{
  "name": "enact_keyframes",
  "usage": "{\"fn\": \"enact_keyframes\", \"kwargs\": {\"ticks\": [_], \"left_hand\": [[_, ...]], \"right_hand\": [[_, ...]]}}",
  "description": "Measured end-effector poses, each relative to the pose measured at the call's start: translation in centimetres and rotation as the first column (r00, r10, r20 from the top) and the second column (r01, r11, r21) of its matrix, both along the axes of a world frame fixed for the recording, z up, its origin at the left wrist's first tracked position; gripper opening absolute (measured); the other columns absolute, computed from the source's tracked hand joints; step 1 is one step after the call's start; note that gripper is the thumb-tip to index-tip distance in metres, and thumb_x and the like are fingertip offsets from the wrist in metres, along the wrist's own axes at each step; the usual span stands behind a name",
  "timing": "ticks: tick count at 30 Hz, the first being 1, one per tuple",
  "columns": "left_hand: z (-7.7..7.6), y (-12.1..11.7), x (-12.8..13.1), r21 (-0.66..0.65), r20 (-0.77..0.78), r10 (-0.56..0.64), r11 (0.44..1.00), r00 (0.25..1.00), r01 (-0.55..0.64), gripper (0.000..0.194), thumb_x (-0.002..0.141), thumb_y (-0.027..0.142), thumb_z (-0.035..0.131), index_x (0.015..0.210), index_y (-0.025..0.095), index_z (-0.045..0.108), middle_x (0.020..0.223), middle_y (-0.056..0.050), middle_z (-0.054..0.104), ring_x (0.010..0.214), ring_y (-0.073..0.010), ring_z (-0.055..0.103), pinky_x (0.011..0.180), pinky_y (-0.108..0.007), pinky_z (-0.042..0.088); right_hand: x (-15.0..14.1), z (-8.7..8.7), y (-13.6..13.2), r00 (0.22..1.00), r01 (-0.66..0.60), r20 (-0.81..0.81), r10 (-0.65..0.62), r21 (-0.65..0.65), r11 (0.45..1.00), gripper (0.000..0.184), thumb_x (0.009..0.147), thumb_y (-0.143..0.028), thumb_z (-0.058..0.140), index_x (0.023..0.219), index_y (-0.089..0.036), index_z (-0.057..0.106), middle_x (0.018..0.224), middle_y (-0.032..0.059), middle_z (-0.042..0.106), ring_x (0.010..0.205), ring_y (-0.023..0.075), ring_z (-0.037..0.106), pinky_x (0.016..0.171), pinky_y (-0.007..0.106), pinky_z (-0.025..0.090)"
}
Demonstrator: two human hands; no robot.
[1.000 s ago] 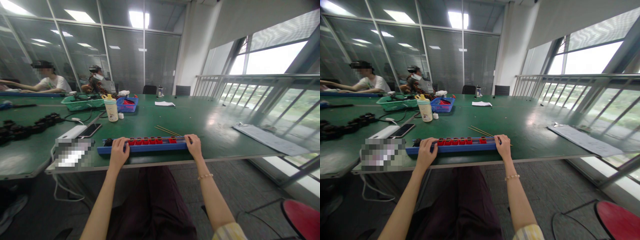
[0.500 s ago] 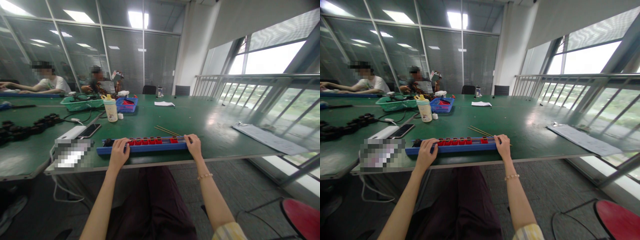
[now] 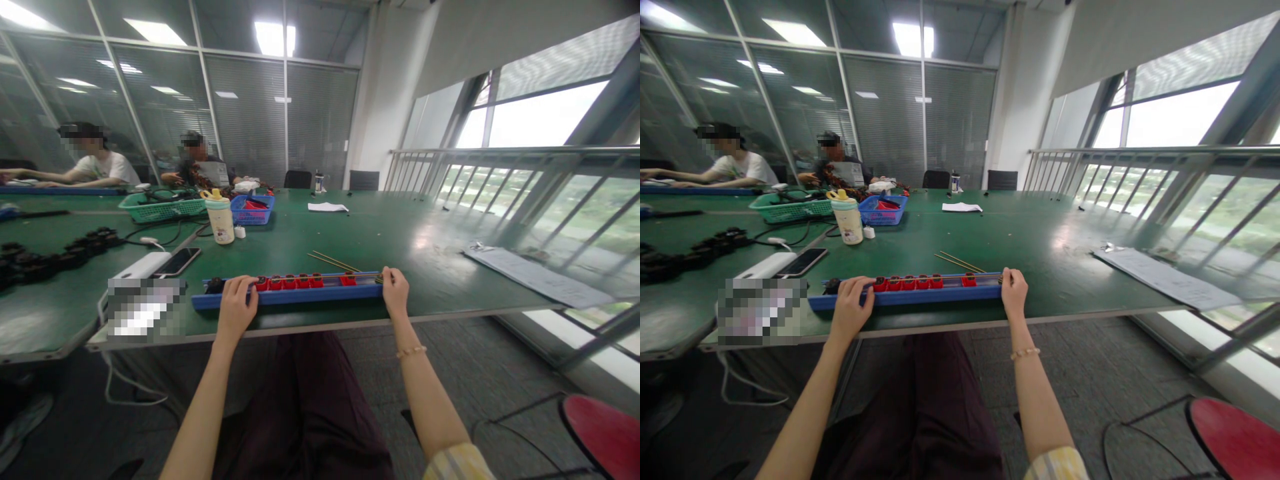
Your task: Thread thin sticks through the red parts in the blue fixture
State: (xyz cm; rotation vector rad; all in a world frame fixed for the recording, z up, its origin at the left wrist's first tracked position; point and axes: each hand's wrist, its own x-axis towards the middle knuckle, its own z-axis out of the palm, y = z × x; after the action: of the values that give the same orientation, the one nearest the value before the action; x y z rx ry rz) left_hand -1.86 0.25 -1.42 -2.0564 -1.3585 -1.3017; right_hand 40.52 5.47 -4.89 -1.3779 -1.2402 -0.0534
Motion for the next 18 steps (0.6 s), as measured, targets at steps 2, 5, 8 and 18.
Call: {"fn": "enact_keyframes", "kwargs": {"ticks": [2,5,8,18], "left_hand": [[0.01,-0.01,0.03,-0.003,0.002,0.002,1.000,1.000,-0.002,0.020,0.091,0.021,0.048,0.108,0.020,0.060,0.107,-0.010,0.062,0.105,-0.0244,0.054,0.098,-0.041,0.046],[0.01,-0.01,0.03,-0.009,0.007,0.003,1.000,1.000,-0.003,0.021,0.091,0.021,0.048,0.107,0.020,0.060,0.107,-0.009,0.061,0.105,-0.0246,0.054,0.098,-0.042,0.046],[0.03,-0.01,0.03,-0.014,0.011,0.004,1.000,1.000,-0.004,0.022,0.090,0.021,0.048,0.108,0.021,0.060,0.107,-0.009,0.061,0.105,-0.0247,0.055,0.098,-0.042,0.046],[0.05,0.09,0.04,-0.044,0.019,0.006,0.999,1.000,-0.005,0.021,0.090,0.023,0.046,0.106,0.021,0.060,0.104,-0.009,0.063,0.103,-0.0259,0.055,0.096,-0.043,0.046]], "right_hand": [[0.13,-0.02,-0.05,0.998,0.033,-0.043,-0.034,-0.027,0.999,0.050,0.094,-0.060,0.036,0.067,-0.021,0.051,0.068,0.0025,0.055,0.066,0.0174,0.049,0.066,0.030,0.036],[0.22,-0.01,-0.10,0.994,0.066,-0.088,-0.071,-0.056,0.996,0.051,0.093,-0.062,0.034,0.066,-0.021,0.051,0.065,0.0014,0.053,0.064,0.0170,0.048,0.065,0.030,0.034],[0.33,-0.02,-0.07,0.988,0.074,-0.128,-0.081,-0.058,0.996,0.053,0.093,-0.064,0.033,0.067,-0.022,0.051,0.064,0.0012,0.053,0.065,0.0171,0.047,0.065,0.030,0.034],[0.66,-0.26,-0.01,0.973,0.109,-0.202,-0.111,-0.023,0.994,0.057,0.092,-0.070,0.030,0.068,-0.022,0.051,0.067,0.0036,0.058,0.066,0.0176,0.049,0.067,0.030,0.037]]}}
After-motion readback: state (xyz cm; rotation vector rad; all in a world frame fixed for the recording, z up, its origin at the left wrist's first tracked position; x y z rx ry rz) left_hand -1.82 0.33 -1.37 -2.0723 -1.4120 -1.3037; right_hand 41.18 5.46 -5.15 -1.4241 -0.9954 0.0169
